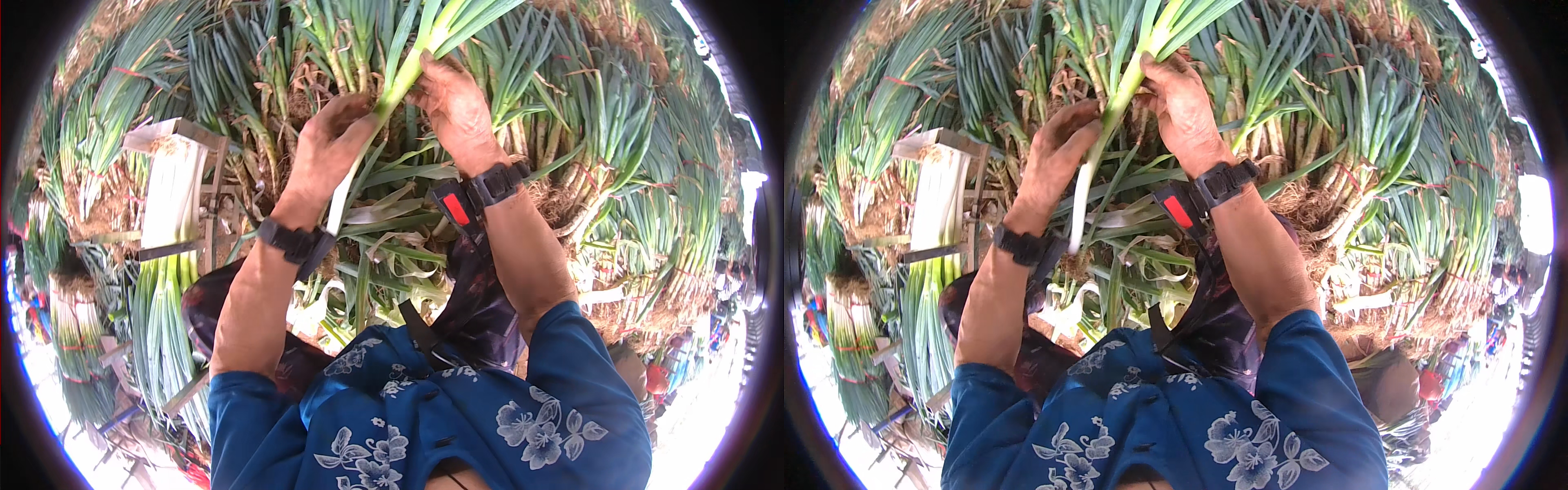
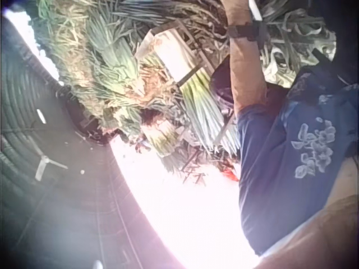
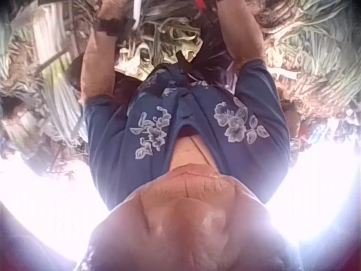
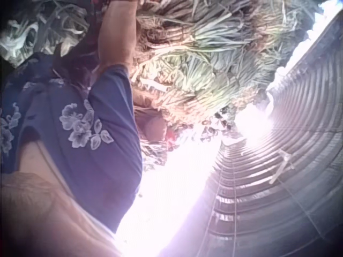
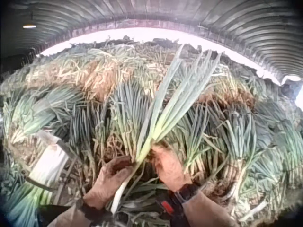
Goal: The person peels the outer layers from green onions by hand, places the cleaned onions into a metal tray, and clears away the discarded peels. Then, the person gathers more uncleaned green onions from a pile to repeat the process.
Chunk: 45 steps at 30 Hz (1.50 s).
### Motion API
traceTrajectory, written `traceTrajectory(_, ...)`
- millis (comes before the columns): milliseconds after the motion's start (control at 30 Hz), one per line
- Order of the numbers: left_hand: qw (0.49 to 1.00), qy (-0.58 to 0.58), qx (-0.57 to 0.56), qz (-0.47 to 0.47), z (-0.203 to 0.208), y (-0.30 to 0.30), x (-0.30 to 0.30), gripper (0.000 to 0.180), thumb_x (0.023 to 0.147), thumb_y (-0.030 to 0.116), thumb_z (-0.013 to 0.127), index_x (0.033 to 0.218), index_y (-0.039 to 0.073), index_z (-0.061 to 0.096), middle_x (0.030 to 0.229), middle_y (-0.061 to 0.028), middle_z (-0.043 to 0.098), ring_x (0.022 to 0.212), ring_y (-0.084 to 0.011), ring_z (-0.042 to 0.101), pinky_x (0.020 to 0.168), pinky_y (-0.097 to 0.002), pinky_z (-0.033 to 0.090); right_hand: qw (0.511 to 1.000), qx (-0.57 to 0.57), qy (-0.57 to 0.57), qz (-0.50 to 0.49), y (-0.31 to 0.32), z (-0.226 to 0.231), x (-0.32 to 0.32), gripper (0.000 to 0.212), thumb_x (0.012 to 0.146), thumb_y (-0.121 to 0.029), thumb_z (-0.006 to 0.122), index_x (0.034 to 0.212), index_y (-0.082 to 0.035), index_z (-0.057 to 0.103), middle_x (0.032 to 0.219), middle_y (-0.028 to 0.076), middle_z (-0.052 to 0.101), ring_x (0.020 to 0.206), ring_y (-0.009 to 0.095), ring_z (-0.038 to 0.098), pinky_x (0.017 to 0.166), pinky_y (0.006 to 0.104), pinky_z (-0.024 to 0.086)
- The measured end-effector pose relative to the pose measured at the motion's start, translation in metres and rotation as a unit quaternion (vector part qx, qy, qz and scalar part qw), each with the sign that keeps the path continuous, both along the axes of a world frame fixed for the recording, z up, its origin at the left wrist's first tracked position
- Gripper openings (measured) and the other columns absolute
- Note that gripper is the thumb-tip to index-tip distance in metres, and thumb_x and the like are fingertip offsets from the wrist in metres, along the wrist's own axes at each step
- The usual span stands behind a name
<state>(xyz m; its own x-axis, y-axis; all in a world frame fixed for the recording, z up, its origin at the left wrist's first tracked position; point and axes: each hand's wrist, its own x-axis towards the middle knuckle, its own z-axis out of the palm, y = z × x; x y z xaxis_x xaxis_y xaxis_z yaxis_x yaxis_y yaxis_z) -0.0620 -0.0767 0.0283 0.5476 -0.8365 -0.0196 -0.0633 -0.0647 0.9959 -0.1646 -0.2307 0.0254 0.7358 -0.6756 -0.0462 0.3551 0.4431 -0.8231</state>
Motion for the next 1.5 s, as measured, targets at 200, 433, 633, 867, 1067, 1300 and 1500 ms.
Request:
traceTrajectory(200,0.998,0.031,0.042,0.043,-0.004,-0.008,0.006,0.030,0.081,0.020,0.061,0.100,-0.004,0.063,0.085,-0.0060,0.065,0.078,-0.0102,0.057,0.073,-0.0256,0.047,0.999,-0.017,0.036,0.035,0.029,-0.010,0.012,0.023,0.087,-0.019,0.062,0.107,-0.007,0.058,0.094,0.002,0.063,0.079,0.012,0.060,0.065,0.0275,0.048)
traceTrajectory(433,0.994,-0.008,0.086,0.063,-0.011,0.002,0.008,0.030,0.076,0.020,0.058,0.092,-0.003,0.066,0.077,-0.0116,0.067,0.071,-0.0139,0.061,0.070,-0.0282,0.049,0.991,-0.074,0.099,0.042,0.044,-0.013,0.013,0.023,0.082,-0.019,0.068,0.102,-0.007,0.063,0.085,-0.001,0.063,0.073,0.008,0.057,0.059,0.0246,0.045)
traceTrajectory(633,0.992,-0.034,0.089,0.089,-0.021,0.005,0.004,0.030,0.076,0.017,0.056,0.094,-0.004,0.066,0.081,-0.0120,0.068,0.073,-0.0157,0.062,0.072,-0.0285,0.050,0.989,-0.092,0.113,0.032,0.054,-0.017,0.016,0.022,0.082,-0.016,0.067,0.102,-0.007,0.063,0.083,-0.001,0.063,0.070,0.007,0.055,0.055,0.0228,0.042)
traceTrajectory(867,0.948,0.297,0.014,0.114,-0.028,0.018,0.009,0.020,0.074,0.016,0.056,0.086,0.002,0.064,0.072,-0.0027,0.060,0.057,-0.0113,0.053,0.051,-0.0241,0.041,0.995,-0.017,0.047,0.084,0.048,-0.018,0.014,0.022,0.085,-0.019,0.064,0.102,-0.006,0.062,0.085,-0.001,0.064,0.068,0.009,0.058,0.056,0.0214,0.042)
traceTrajectory(1067,0.887,0.457,-0.023,0.062,-0.011,0.023,-0.007,0.018,0.086,0.020,0.058,0.094,0.004,0.061,0.086,-0.0038,0.063,0.077,-0.0145,0.058,0.070,-0.0263,0.045,0.989,0.032,0.021,0.145,0.035,-0.016,0.006,0.026,0.088,-0.023,0.061,0.107,-0.005,0.060,0.091,0.004,0.065,0.081,0.013,0.062,0.066,0.0262,0.045)
traceTrajectory(1300,0.884,0.466,-0.014,0.031,-0.042,0.034,-0.007,0.024,0.092,0.021,0.053,0.102,-0.001,0.059,0.087,-0.0074,0.062,0.075,-0.0175,0.060,0.070,-0.0308,0.052,0.978,0.038,-0.027,0.202,0.037,-0.005,0.009,0.033,0.088,-0.025,0.061,0.111,-0.002,0.058,0.093,0.008,0.065,0.087,0.019,0.062,0.076,0.0286,0.047)
traceTrajectory(1500,0.863,0.492,0.081,-0.077,-0.049,0.041,-0.005,0.023,0.092,0.020,0.054,0.099,-0.001,0.060,0.083,-0.0090,0.063,0.073,-0.0202,0.063,0.071,-0.0339,0.054,0.963,0.061,-0.066,0.255,0.038,-0.006,0.007,0.036,0.088,-0.025,0.060,0.112,0.001,0.055,0.100,0.010,0.061,0.093,0.024,0.059,0.084,0.0351,0.047)
